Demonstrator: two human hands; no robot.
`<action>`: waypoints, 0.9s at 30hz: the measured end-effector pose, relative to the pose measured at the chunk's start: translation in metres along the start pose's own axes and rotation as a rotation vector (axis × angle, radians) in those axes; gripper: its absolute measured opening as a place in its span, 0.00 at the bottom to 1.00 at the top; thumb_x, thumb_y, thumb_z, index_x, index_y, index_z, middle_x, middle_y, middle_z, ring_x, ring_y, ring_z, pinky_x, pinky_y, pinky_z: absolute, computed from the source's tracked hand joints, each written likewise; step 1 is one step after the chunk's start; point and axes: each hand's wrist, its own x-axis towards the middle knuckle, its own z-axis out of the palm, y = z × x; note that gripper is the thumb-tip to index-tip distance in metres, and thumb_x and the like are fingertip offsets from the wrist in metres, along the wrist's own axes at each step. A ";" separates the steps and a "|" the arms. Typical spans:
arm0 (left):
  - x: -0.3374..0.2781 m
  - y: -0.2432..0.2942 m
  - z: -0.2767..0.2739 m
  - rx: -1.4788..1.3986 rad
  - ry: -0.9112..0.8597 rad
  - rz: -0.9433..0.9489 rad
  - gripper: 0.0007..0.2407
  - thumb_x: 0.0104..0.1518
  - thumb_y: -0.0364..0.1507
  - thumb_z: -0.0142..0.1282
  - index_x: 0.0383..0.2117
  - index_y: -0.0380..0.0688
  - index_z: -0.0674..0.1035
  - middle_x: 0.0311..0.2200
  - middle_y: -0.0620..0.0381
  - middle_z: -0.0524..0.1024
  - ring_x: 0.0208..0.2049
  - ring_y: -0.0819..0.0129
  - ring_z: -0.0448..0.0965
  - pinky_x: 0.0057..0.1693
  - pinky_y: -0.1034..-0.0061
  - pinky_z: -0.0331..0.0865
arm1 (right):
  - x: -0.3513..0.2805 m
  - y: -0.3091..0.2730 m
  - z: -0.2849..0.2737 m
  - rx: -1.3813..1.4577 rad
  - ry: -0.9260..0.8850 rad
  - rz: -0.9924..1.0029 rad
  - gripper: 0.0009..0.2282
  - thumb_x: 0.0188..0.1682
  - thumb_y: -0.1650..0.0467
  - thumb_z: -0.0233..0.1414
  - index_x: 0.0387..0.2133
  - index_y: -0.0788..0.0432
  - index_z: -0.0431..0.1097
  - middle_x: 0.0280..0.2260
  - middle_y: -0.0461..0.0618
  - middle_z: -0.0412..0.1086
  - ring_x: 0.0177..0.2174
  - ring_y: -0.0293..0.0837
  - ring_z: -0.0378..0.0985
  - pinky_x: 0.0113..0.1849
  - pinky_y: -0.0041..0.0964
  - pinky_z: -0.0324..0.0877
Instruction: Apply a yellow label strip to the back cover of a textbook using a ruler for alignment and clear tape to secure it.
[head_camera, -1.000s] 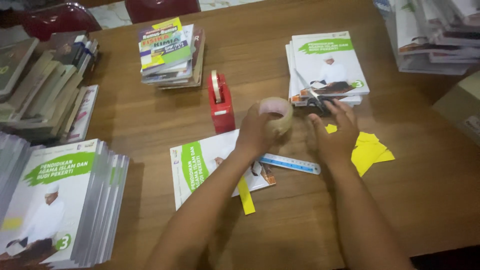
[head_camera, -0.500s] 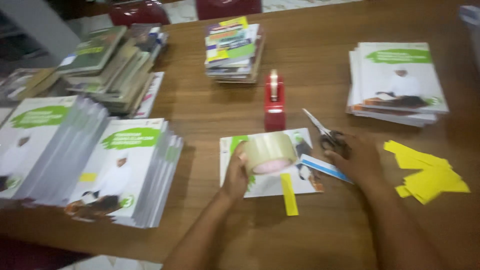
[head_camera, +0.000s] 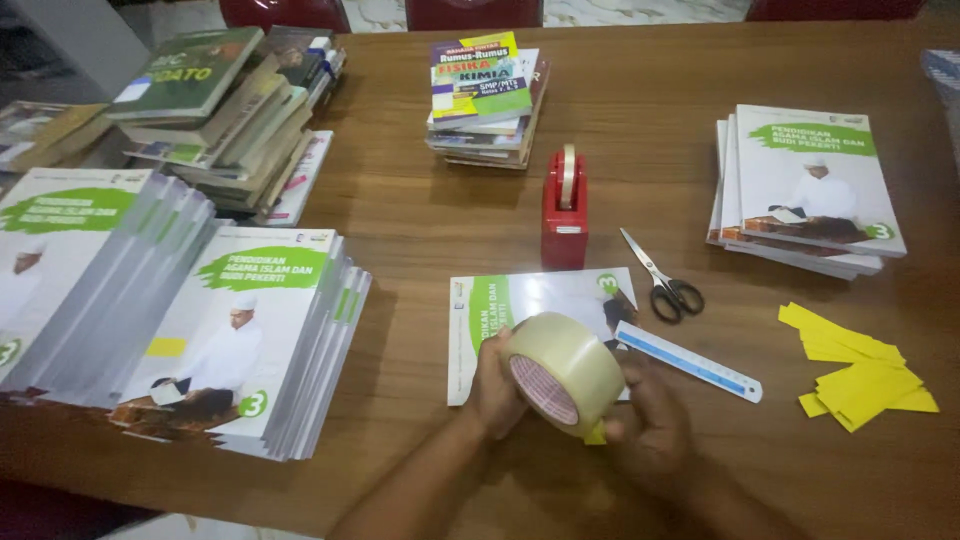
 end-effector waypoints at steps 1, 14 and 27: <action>0.003 0.004 0.004 -0.006 0.000 -0.003 0.23 0.70 0.40 0.35 0.50 0.28 0.77 0.43 0.45 0.79 0.48 0.57 0.79 0.53 0.63 0.78 | -0.002 -0.001 0.001 -0.005 -0.002 0.004 0.24 0.51 0.52 0.51 0.45 0.61 0.70 0.45 0.52 0.72 0.43 0.45 0.76 0.43 0.37 0.73; -0.004 0.056 0.008 0.443 0.117 0.295 0.22 0.58 0.39 0.53 0.58 0.44 0.73 0.57 0.53 0.73 0.56 0.63 0.75 0.57 0.72 0.70 | 0.011 -0.013 0.000 -0.054 -0.096 0.083 0.17 0.51 0.62 0.53 0.46 0.63 0.70 0.48 0.56 0.71 0.49 0.51 0.74 0.51 0.43 0.69; 0.002 0.056 0.009 0.638 0.207 0.322 0.03 0.56 0.31 0.61 0.30 0.49 0.82 0.39 0.56 0.80 0.44 0.66 0.80 0.53 0.70 0.75 | 0.007 0.012 0.002 -0.238 -0.142 -0.080 0.13 0.49 0.64 0.56 0.43 0.56 0.67 0.41 0.50 0.74 0.43 0.49 0.73 0.50 0.45 0.59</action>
